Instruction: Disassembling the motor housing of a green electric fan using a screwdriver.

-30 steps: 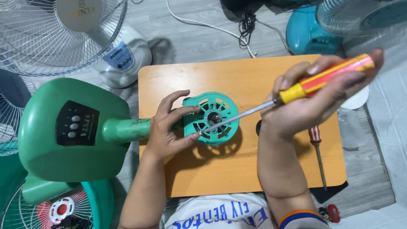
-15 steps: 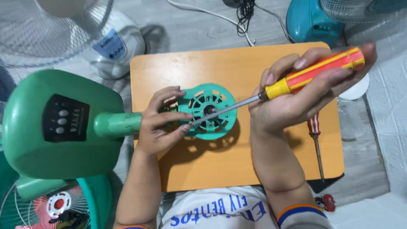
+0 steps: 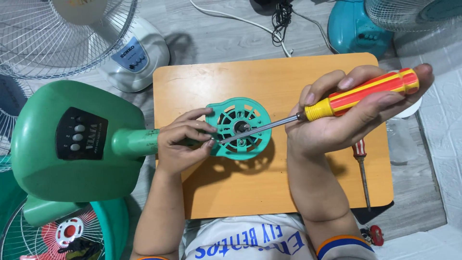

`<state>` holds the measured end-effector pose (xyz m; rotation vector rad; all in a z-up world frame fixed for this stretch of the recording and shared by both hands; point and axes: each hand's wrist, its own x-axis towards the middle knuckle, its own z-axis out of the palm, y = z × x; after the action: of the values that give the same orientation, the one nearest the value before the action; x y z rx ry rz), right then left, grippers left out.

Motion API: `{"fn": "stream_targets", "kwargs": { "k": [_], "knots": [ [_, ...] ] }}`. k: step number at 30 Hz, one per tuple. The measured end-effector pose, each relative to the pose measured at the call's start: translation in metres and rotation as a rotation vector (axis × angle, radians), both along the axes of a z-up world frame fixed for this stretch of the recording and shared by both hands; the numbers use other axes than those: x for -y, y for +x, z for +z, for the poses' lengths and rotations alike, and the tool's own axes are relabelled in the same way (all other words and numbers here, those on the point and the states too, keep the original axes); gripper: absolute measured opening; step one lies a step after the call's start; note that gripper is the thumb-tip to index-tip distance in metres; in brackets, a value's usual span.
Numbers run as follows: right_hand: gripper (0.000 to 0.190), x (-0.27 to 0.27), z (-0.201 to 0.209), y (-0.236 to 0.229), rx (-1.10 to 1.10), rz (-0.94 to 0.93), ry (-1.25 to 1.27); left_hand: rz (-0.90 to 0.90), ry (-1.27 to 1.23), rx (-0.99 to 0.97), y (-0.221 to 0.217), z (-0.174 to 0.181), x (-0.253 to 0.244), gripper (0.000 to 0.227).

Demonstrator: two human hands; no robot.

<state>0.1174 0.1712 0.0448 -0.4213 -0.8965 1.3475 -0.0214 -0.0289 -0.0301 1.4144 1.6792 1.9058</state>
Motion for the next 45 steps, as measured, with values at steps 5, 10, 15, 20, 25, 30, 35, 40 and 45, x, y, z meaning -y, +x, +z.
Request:
{"fn": "stream_targets", "kwargs": {
  "k": [5,10,15,20,25,30,35,40,45],
  "knots": [
    [0.064,0.005,0.002,-0.006,0.007,0.019,-0.004,0.042,0.009,0.074,0.002,-0.005,0.002,0.030],
    [0.061,0.002,-0.008,-0.004,-0.018,0.010,0.028,0.017,-0.026,0.105,0.001,-0.003,0.003,0.046],
    [0.056,0.001,-0.015,-0.007,-0.008,0.030,0.109,0.123,0.073,0.314,0.001,-0.015,0.001,0.017],
    [0.051,0.001,-0.023,-0.010,-0.006,0.046,0.182,0.182,0.133,0.369,-0.001,-0.014,0.004,0.023],
    [0.047,-0.002,-0.030,-0.012,-0.005,0.057,0.262,0.202,0.191,0.385,-0.004,-0.017,0.002,0.023],
    [0.042,-0.001,-0.043,-0.013,0.008,0.068,0.356,0.190,0.242,0.459,-0.003,-0.014,0.002,0.024],
    [0.043,-0.002,-0.049,-0.019,-0.005,0.085,0.352,0.173,0.243,0.474,-0.004,-0.014,0.003,0.024],
    [0.041,0.000,-0.041,-0.025,-0.054,0.097,0.330,0.157,0.242,0.472,-0.005,-0.013,0.004,0.026],
    [0.040,0.000,-0.039,-0.024,-0.023,0.091,0.359,0.153,0.221,0.448,-0.007,-0.017,0.005,0.024]
  ]
}}
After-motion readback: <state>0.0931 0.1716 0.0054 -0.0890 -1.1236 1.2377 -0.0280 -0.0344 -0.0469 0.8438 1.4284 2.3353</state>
